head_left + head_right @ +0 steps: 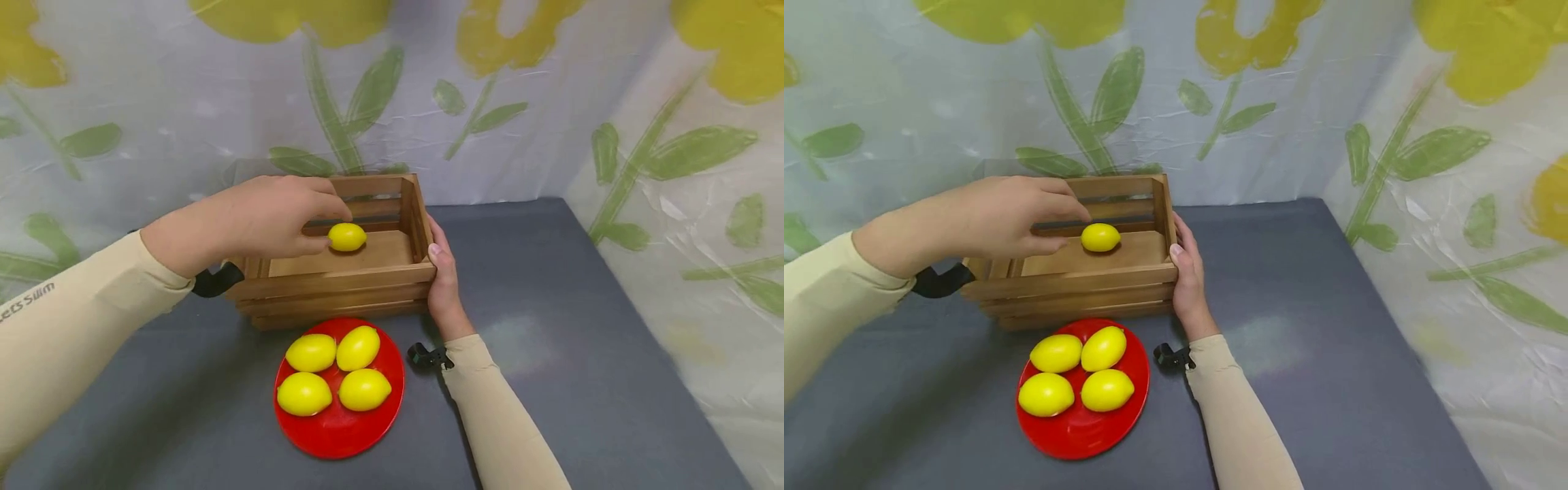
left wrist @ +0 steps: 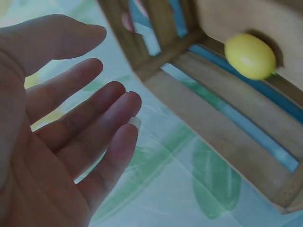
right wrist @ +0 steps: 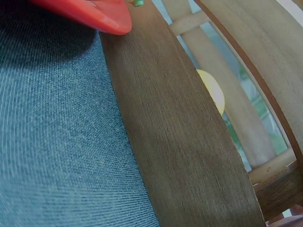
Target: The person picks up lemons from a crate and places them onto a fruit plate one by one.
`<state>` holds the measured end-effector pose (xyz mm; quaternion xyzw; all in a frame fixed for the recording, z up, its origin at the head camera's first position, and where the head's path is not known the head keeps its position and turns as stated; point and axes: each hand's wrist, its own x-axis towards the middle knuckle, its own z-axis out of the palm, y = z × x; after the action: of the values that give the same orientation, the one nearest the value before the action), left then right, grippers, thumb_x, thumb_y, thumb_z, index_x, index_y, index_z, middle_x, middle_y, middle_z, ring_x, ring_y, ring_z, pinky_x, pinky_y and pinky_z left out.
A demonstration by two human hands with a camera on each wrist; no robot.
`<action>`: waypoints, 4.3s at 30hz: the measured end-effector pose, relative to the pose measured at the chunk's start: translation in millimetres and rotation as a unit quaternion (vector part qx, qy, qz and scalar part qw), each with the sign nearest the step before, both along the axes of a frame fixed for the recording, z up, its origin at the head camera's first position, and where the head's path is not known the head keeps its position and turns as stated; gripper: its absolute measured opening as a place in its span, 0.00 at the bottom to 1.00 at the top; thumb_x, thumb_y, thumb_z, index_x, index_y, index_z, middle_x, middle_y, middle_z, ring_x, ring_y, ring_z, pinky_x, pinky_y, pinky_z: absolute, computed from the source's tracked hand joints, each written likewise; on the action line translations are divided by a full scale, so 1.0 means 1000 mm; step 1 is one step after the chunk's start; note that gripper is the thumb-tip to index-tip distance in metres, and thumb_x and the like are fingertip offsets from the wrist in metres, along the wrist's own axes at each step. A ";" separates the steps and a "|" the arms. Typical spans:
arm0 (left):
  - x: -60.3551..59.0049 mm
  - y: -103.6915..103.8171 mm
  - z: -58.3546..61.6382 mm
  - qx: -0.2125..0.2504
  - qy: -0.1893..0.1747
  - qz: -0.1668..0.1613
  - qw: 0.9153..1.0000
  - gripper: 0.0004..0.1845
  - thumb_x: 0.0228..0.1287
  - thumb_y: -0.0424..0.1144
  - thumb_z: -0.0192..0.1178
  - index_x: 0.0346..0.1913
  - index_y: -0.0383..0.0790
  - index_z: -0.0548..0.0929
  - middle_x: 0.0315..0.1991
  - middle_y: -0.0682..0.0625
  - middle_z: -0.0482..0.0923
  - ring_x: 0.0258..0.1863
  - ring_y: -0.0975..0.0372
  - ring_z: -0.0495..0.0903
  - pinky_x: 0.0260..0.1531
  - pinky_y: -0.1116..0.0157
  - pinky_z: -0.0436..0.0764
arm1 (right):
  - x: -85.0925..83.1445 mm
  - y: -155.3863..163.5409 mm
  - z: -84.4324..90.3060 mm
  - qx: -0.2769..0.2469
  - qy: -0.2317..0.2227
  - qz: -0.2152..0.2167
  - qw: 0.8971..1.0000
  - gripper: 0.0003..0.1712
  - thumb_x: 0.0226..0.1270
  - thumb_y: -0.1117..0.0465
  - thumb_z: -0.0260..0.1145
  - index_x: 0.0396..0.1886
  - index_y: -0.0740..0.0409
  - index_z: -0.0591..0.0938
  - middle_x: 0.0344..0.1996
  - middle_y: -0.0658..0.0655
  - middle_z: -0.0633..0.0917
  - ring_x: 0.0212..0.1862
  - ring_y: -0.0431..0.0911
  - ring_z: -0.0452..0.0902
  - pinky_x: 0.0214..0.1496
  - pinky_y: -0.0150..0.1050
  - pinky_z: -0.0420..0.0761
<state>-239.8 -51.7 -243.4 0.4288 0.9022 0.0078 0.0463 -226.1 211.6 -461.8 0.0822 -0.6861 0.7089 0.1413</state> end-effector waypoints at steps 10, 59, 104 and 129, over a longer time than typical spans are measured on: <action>-0.058 0.024 -0.040 -0.065 -0.012 -0.021 0.998 0.23 0.68 0.39 0.73 0.65 0.45 0.86 0.62 0.44 0.82 0.52 0.50 0.86 0.53 0.46 0.87 | 0.000 0.002 -0.003 -0.006 0.003 0.005 1.000 0.46 0.69 0.35 0.45 0.86 0.41 0.64 0.83 0.52 0.65 0.78 0.61 0.63 0.79 0.65 0.62; -0.112 0.049 -0.117 -0.140 -0.079 -0.006 0.987 0.27 0.61 0.36 0.74 0.65 0.42 0.85 0.57 0.42 0.84 0.46 0.50 0.80 0.56 0.48 0.84 | -0.002 0.004 -0.002 0.012 0.021 -0.003 1.000 0.46 0.70 0.37 0.43 0.86 0.45 0.64 0.83 0.52 0.66 0.78 0.54 0.64 0.79 0.61 0.62; 0.049 -0.008 0.011 -0.023 0.028 -0.025 0.999 0.32 0.58 0.45 0.79 0.67 0.53 0.85 0.56 0.51 0.83 0.50 0.53 0.83 0.55 0.51 0.85 | 0.003 0.002 0.002 -0.030 -0.010 0.008 0.999 0.46 0.68 0.35 0.44 0.86 0.40 0.64 0.82 0.51 0.65 0.77 0.61 0.62 0.78 0.62 0.59; 0.162 -0.011 -0.104 0.023 -0.043 -0.076 0.996 0.33 0.55 0.45 0.80 0.66 0.54 0.84 0.53 0.55 0.81 0.48 0.61 0.76 0.58 0.57 0.80 | 0.002 -0.003 0.003 -0.033 -0.024 0.006 0.999 0.45 0.69 0.31 0.45 0.85 0.35 0.64 0.82 0.51 0.65 0.77 0.61 0.61 0.79 0.64 0.58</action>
<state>-78.2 -62.9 -347.4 0.4967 0.8635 0.0434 0.0758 -224.5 208.7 -458.8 0.0643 -0.6653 0.7336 0.1230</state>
